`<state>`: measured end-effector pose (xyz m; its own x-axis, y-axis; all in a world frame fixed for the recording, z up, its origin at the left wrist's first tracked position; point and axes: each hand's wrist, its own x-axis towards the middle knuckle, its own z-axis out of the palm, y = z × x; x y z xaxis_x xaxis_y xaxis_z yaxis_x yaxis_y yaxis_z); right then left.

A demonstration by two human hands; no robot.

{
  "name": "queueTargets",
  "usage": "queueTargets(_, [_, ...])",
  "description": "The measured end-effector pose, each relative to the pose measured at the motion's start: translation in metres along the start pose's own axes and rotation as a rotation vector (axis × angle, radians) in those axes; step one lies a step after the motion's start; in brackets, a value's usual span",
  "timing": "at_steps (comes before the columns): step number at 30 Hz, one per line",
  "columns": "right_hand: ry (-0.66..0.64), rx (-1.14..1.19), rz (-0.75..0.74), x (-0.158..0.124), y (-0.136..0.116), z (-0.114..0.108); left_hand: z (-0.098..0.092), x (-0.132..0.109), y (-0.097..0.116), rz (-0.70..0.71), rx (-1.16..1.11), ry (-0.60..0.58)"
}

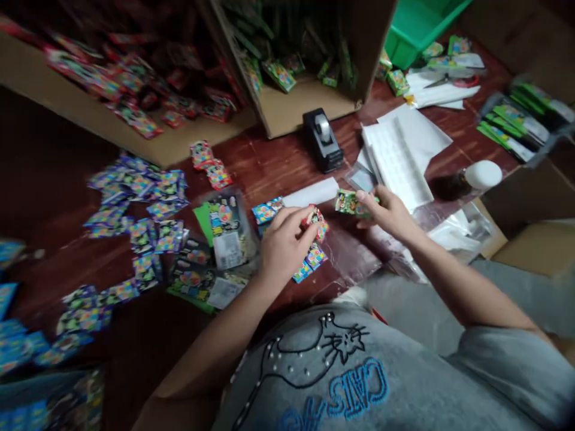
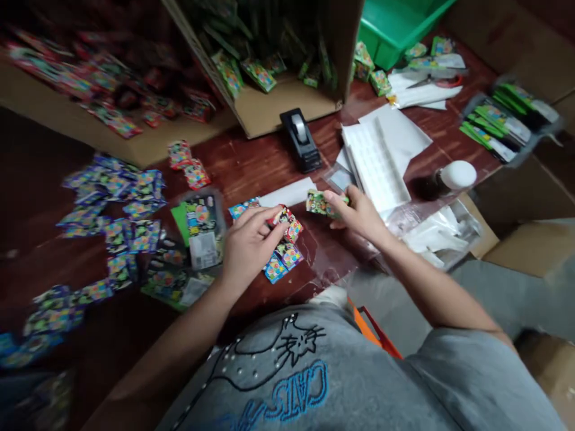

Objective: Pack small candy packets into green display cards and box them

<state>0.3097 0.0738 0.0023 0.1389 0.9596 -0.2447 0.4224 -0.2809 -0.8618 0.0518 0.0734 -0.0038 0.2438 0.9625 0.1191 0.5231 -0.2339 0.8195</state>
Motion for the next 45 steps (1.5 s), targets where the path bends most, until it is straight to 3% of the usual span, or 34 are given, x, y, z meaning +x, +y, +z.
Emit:
queueTargets(2, [0.012,-0.100,0.164,-0.034,0.027,0.007,0.023,0.002,0.016,0.104,0.249,-0.074])
queueTargets(4, [-0.028,-0.270,0.214,-0.054,0.041,0.008,0.041,0.011,0.029,0.101,0.403,-0.196])
queueTargets(8, [0.006,-0.699,0.176,-0.071,0.038,-0.020,0.048,0.033,0.030,0.082,0.473,-0.359])
queueTargets(10, [-0.036,-0.856,-0.010,-0.070,0.034,-0.041,0.039,0.041,0.019,0.233,0.448,-0.470])
queueTargets(12, [-0.214,-0.887,-0.305,-0.062,0.034,-0.054,0.031,0.044,0.009,0.389,0.473,-0.577])
queueTargets(14, [-0.403,-0.862,-0.512,-0.050,0.039,-0.054,0.031,0.042,0.002,0.440,0.544,-0.631])
queueTargets(16, [-0.466,-0.847,-0.514,-0.039,0.043,-0.043,0.036,0.035,0.002,0.407,0.603,-0.626])
queueTargets(20, [-0.295,-0.822,-0.276,-0.031,0.049,-0.016,0.049,0.011,0.008,0.280,0.662,-0.491])
queueTargets(22, [-0.250,-0.763,-0.233,-0.031,0.051,-0.013,0.050,-0.002,0.009,0.238,0.664,-0.439])
queueTargets(28, [-0.467,-0.115,-0.365,-0.019,0.066,-0.028,0.051,-0.015,0.003,0.233,0.620,-0.411])
queueTargets(31, [-0.440,-0.180,-0.487,-0.014,0.076,-0.040,0.050,-0.012,0.000,0.245,0.601,-0.423])
queueTargets(33, [-0.360,-0.341,-0.555,-0.016,0.081,-0.044,0.039,-0.013,-0.001,0.271,0.584,-0.434])
queueTargets(35, [-0.329,-0.460,-0.594,-0.024,0.085,-0.042,0.014,-0.019,-0.005,0.295,0.578,-0.441])
queueTargets(37, [-0.346,-0.517,-0.627,-0.031,0.087,-0.032,-0.024,-0.033,-0.016,0.315,0.588,-0.467])
queueTargets(40, [-0.363,-0.543,-0.675,-0.033,0.089,-0.014,-0.087,-0.067,-0.044,0.329,0.616,-0.600])
queueTargets(43, [-0.479,-0.531,-0.762,-0.017,0.085,-0.004,-0.132,-0.103,-0.074,0.263,0.664,-0.690])
queueTargets(45, [-0.579,-0.572,-0.832,-0.003,0.077,-0.001,-0.145,-0.118,-0.085,0.215,0.683,-0.703])
